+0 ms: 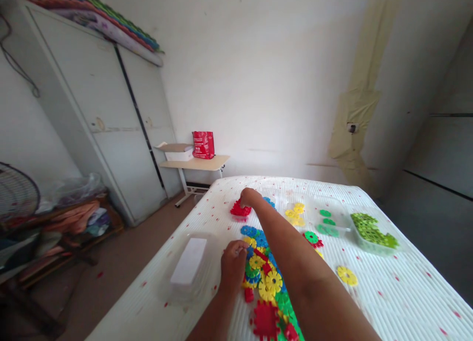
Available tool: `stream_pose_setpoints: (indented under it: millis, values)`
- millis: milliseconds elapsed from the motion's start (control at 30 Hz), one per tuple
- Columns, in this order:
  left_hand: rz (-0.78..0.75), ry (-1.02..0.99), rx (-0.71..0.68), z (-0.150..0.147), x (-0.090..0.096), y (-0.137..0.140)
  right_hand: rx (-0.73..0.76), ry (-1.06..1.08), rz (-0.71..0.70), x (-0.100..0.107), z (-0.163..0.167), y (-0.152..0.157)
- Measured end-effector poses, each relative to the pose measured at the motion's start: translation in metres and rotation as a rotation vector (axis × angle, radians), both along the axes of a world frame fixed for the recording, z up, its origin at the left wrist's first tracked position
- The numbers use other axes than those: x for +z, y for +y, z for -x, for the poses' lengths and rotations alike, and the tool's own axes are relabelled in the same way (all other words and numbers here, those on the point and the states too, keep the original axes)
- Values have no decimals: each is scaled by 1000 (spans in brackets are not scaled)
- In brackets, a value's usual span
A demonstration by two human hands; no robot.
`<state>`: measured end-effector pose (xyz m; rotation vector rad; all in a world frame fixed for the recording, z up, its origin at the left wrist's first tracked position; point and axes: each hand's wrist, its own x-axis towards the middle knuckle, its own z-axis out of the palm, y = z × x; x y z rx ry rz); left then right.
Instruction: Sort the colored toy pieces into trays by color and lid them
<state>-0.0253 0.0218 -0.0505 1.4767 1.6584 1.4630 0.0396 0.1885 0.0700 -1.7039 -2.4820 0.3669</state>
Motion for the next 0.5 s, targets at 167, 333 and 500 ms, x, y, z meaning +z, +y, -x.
stream_pose_setpoints:
  millis: [167, 333, 500]
  values:
    - [22, -3, 12, 0, 2, 0, -19, 22, -157, 7, -14, -9]
    - [4, 10, 2, 1, 4, -1, -18, 57, -255, 23, -70, -36]
    - [-5, 13, -10, 1, 4, 0, -115, 41, -268, 18, -157, -78]
